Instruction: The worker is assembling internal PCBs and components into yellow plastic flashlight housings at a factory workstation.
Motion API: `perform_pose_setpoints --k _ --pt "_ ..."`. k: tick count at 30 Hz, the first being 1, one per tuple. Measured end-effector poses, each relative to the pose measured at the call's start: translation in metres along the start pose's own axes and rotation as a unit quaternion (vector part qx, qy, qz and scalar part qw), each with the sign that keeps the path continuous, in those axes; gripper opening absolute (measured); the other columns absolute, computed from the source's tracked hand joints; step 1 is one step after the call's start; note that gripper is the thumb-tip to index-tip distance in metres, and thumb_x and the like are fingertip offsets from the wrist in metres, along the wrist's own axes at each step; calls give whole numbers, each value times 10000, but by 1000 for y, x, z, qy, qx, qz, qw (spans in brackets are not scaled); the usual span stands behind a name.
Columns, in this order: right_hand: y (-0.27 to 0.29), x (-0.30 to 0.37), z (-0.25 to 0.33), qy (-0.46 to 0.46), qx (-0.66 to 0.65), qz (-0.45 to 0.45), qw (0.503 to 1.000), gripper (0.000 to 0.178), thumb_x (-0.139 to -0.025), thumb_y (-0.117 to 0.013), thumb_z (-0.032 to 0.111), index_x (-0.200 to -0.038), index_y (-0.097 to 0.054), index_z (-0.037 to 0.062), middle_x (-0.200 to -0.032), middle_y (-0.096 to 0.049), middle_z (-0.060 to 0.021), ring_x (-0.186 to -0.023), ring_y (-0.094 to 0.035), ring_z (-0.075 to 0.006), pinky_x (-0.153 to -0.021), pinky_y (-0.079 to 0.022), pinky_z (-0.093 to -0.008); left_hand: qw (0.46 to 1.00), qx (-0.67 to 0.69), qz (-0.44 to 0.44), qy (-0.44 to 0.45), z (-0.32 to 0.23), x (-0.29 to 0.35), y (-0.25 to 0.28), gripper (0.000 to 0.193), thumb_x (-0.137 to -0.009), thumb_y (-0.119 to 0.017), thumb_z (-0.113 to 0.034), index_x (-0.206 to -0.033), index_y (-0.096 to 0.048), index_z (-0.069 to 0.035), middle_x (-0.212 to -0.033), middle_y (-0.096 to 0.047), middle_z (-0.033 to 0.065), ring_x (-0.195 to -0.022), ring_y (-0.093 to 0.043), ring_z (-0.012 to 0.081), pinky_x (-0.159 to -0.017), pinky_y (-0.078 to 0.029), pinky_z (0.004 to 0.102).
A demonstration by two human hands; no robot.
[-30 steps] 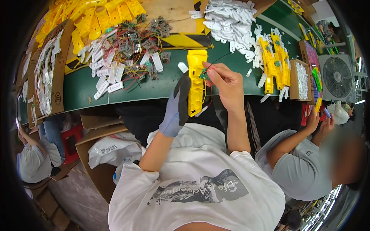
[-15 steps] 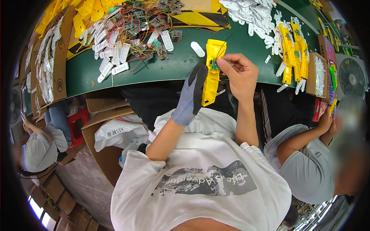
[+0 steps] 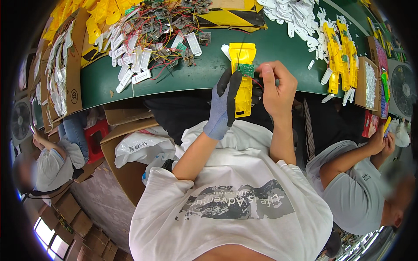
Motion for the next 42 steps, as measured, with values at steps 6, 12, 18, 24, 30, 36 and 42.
perform_pose_setpoints --k 6,12,18,24,30,36,42 --pt "-6 0 5 54 102 26 993 178 -872 -550 155 -767 -561 12 -625 -522 -85 -486 -453 -178 -472 -363 -294 1000 -9 18 2 1 -2 7 324 -917 -514 -294 -1127 -517 -47 -832 -573 20 -676 -575 76 -554 -506 223" --pt "-9 4 -1 37 67 56 996 190 -886 -526 157 -765 -520 12 -633 -507 -91 -500 -458 -202 -484 -370 -307 1000 -11 13 -26 10 -4 12 343 -919 -510 -286 -1152 -507 -34 -874 -576 21 -732 -567 71 -591 -503 226" --pt "-12 4 -1 93 87 24 992 174 -880 -523 153 -769 -527 19 -647 -512 -102 -531 -493 -248 -500 -386 -328 997 -50 38 -40 8 -4 16 344 -924 -501 -275 -1157 -512 -20 -895 -575 18 -742 -544 56 -627 -465 212" --pt "-12 3 4 97 90 55 990 165 -870 -535 130 -759 -519 8 -648 -504 -104 -540 -490 -240 -503 -386 -327 997 -52 21 -45 5 1 17 308 -929 -492 -266 -1109 -529 -18 -849 -564 14 -728 -532 48 -615 -456 213" --pt "-16 5 7 44 71 54 995 170 -893 -508 128 -783 -501 -2 -661 -511 -120 -545 -485 -263 -524 -394 -328 992 -64 2 -111 9 0 13 252 -936 -474 -236 -1065 -517 -22 -836 -554 20 -697 -526 60 -590 -455 223" --pt "-26 3 2 54 75 74 993 195 -916 -477 164 -805 -484 3 -669 -518 -159 -583 -498 -337 -545 -399 -350 993 -54 -16 -100 6 1 19 225 -944 -458 -210 -1074 -493 -29 -838 -539 13 -709 -511 56 -589 -442 219" --pt "-23 -1 -5 42 57 60 996 251 -943 -445 207 -785 -467 12 -615 -478 -115 -532 -447 -231 -534 -379 -317 996 -28 -22 -82 7 -7 16 239 -942 -475 -228 -1091 -471 -42 -827 -511 2 -690 -474 52 -577 -424 216"
Point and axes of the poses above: each hand's wrist, its own x-axis away from the middle knuckle, its own y-axis out of the back of the hand, z = x × y, the point moved 1 cm from there along -x, towards the middle knuckle
